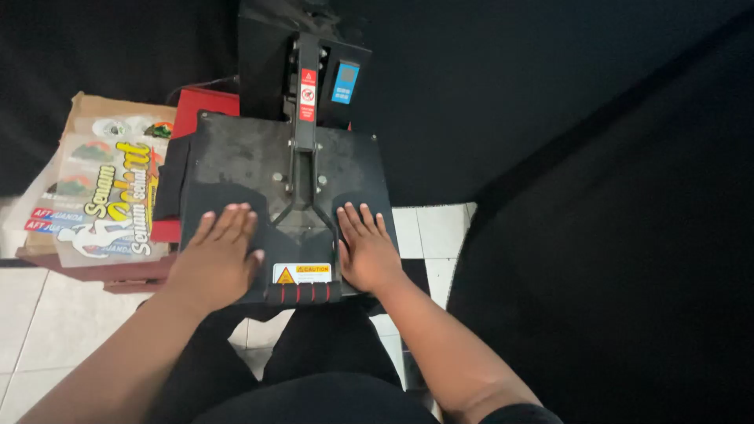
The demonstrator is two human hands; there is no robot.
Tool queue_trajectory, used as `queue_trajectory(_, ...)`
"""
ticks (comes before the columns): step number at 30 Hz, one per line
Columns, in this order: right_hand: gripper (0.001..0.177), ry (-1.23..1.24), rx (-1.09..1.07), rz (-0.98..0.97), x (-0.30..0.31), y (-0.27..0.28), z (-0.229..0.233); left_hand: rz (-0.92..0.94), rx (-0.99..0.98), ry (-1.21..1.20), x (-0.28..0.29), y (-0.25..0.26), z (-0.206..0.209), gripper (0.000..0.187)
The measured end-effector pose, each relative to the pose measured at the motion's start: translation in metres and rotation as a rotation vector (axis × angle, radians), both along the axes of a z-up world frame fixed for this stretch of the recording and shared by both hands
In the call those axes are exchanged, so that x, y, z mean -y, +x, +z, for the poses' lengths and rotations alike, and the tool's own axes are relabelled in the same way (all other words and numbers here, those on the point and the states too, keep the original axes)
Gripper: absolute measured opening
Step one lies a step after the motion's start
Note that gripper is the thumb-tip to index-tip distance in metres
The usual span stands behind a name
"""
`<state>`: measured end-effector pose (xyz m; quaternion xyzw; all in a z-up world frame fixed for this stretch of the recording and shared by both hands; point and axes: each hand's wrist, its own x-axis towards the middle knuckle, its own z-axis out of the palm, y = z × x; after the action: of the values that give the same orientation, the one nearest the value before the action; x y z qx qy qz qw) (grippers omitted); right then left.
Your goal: The person operates a heat press machine to apply a design onto a black t-shirt. They repeatedly open the press, adjust the t-shirt and the transfer sheet, and close the press to apply heat and pressure.
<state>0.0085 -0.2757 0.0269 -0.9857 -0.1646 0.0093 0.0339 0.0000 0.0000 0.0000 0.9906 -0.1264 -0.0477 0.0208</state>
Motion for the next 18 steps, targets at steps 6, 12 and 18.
queue_trajectory(6,0.064,-0.052,-0.097,-0.059,-0.006,0.002,0.01,-0.002,0.01,-0.077,0.012,0.018,-0.015,0.065)
queue_trajectory(12,0.065,-0.045,-0.154,-0.192,-0.005,0.007,0.013,0.127,-0.023,-0.075,-0.01,0.023,-0.004,0.073)
queue_trajectory(18,0.073,-0.078,-0.219,-0.266,0.016,-0.002,0.008,0.239,-0.03,-0.139,-0.038,-0.001,-0.024,0.08)
